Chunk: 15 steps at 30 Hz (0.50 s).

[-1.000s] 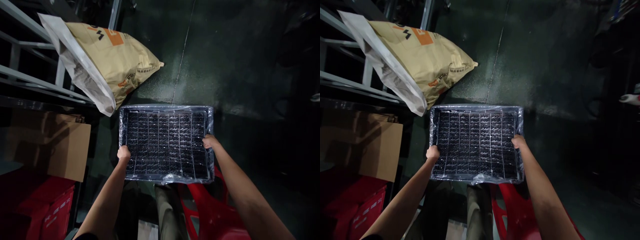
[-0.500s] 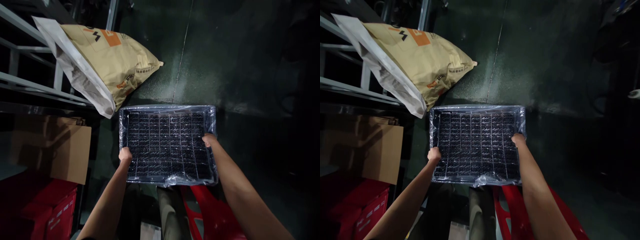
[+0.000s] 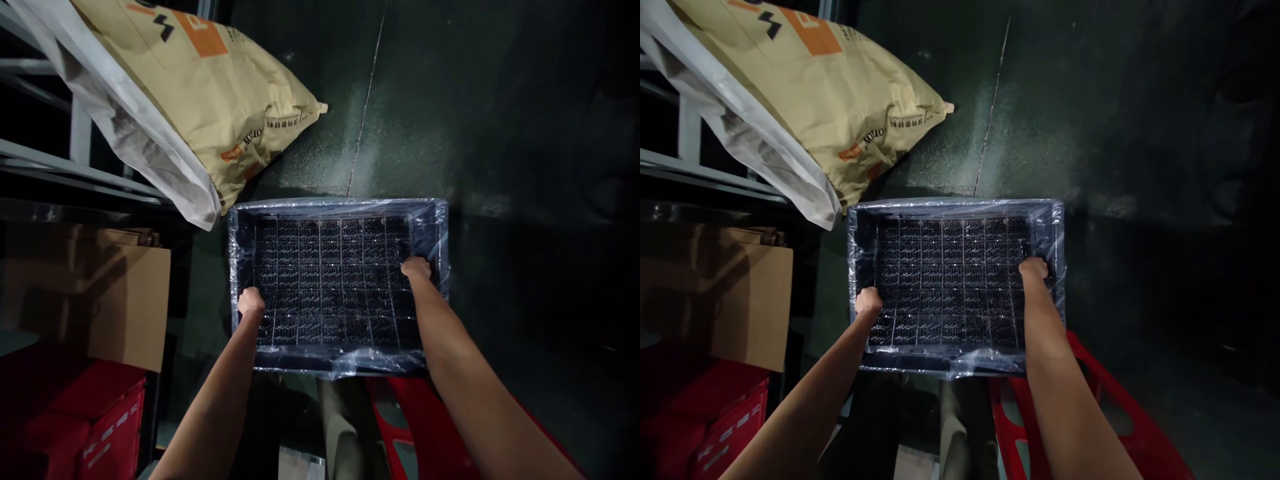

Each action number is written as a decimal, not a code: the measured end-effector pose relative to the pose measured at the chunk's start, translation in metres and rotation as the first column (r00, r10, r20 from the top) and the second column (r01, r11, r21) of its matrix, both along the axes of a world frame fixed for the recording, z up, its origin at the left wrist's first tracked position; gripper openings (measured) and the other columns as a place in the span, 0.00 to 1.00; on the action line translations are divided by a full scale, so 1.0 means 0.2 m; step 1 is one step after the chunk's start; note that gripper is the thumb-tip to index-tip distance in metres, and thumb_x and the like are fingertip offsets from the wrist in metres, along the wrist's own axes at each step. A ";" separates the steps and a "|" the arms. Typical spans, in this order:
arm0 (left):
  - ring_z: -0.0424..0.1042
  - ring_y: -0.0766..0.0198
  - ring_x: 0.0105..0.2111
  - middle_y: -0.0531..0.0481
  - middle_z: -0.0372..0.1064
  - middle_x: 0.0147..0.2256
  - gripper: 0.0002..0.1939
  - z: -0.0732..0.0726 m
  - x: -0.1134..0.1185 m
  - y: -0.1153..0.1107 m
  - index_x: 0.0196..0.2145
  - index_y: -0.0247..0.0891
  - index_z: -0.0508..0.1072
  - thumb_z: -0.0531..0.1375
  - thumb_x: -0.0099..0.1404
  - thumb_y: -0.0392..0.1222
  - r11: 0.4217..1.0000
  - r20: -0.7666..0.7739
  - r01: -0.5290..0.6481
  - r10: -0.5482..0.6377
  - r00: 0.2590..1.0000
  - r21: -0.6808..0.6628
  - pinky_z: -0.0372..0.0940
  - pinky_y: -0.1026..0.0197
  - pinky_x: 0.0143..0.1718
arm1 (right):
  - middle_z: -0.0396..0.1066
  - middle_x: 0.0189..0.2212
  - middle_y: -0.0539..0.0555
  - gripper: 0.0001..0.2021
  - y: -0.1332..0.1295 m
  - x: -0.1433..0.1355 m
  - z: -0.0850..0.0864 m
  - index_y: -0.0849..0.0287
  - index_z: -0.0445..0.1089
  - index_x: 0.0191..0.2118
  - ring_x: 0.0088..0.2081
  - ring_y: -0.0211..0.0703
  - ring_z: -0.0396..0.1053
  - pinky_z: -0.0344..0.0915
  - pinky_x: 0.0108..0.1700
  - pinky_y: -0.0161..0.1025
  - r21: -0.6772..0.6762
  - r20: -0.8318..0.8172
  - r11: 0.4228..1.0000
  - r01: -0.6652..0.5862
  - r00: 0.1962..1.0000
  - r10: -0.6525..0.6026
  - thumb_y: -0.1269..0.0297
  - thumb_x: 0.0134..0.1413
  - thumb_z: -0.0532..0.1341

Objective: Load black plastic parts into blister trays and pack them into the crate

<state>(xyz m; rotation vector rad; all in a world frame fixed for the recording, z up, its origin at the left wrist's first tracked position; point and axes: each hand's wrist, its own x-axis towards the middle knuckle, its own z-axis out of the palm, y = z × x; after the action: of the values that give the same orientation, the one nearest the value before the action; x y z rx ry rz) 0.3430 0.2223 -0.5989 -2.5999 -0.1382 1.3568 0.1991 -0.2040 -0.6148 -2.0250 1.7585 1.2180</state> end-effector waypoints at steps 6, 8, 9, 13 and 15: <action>0.72 0.57 0.45 0.42 0.70 0.48 0.17 -0.13 -0.02 0.00 0.50 0.33 0.70 0.60 0.68 0.45 1.000 0.018 -0.004 0.004 1.000 0.008 0.71 0.51 0.44 | 0.68 0.52 0.59 0.18 -0.03 -0.02 -0.11 0.62 0.67 0.54 0.48 0.47 0.70 0.71 0.48 0.49 0.019 -0.024 0.999 -0.028 0.999 0.028 0.59 0.62 0.61; 0.73 0.57 0.44 0.42 0.70 0.48 0.17 -0.18 -0.03 0.00 0.50 0.33 0.70 0.60 0.68 0.45 1.000 0.022 0.000 -0.001 1.000 0.009 0.71 0.51 0.44 | 0.68 0.52 0.59 0.18 -0.04 -0.03 -0.15 0.62 0.67 0.54 0.48 0.47 0.70 0.71 0.48 0.49 0.024 -0.028 0.999 -0.044 0.999 0.045 0.59 0.62 0.61; 0.73 0.57 0.44 0.42 0.70 0.48 0.17 -0.20 -0.03 0.00 0.50 0.33 0.70 0.60 0.68 0.45 1.000 0.024 0.004 -0.004 1.000 0.007 0.71 0.51 0.44 | 0.68 0.52 0.59 0.18 -0.04 -0.04 -0.17 0.62 0.67 0.54 0.48 0.47 0.70 0.71 0.48 0.49 0.023 -0.031 0.998 -0.052 0.998 0.053 0.59 0.62 0.61; 0.72 0.57 0.45 0.42 0.69 0.49 0.17 -0.29 -0.03 0.00 0.51 0.33 0.70 0.60 0.68 0.45 1.000 0.023 0.015 -0.014 1.000 -0.016 0.71 0.50 0.45 | 0.68 0.52 0.59 0.18 -0.05 -0.07 -0.23 0.62 0.67 0.54 0.48 0.47 0.70 0.70 0.49 0.50 0.010 -0.021 0.995 -0.098 0.995 0.098 0.59 0.62 0.61; 0.72 0.56 0.45 0.41 0.69 0.49 0.17 -0.33 -0.03 -0.01 0.51 0.33 0.70 0.60 0.68 0.45 0.999 0.021 0.014 -0.013 1.000 -0.031 0.71 0.50 0.45 | 0.68 0.52 0.59 0.18 -0.05 -0.09 -0.25 0.61 0.67 0.54 0.48 0.47 0.70 0.70 0.49 0.50 -0.003 0.014 0.991 -0.133 0.991 0.133 0.59 0.62 0.61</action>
<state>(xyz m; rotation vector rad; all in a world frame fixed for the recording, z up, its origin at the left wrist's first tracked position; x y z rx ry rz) 0.3371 0.2208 -0.6648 -2.6357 -0.1032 1.3383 0.1817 -0.2138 -0.6655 -2.1777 1.6411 1.2358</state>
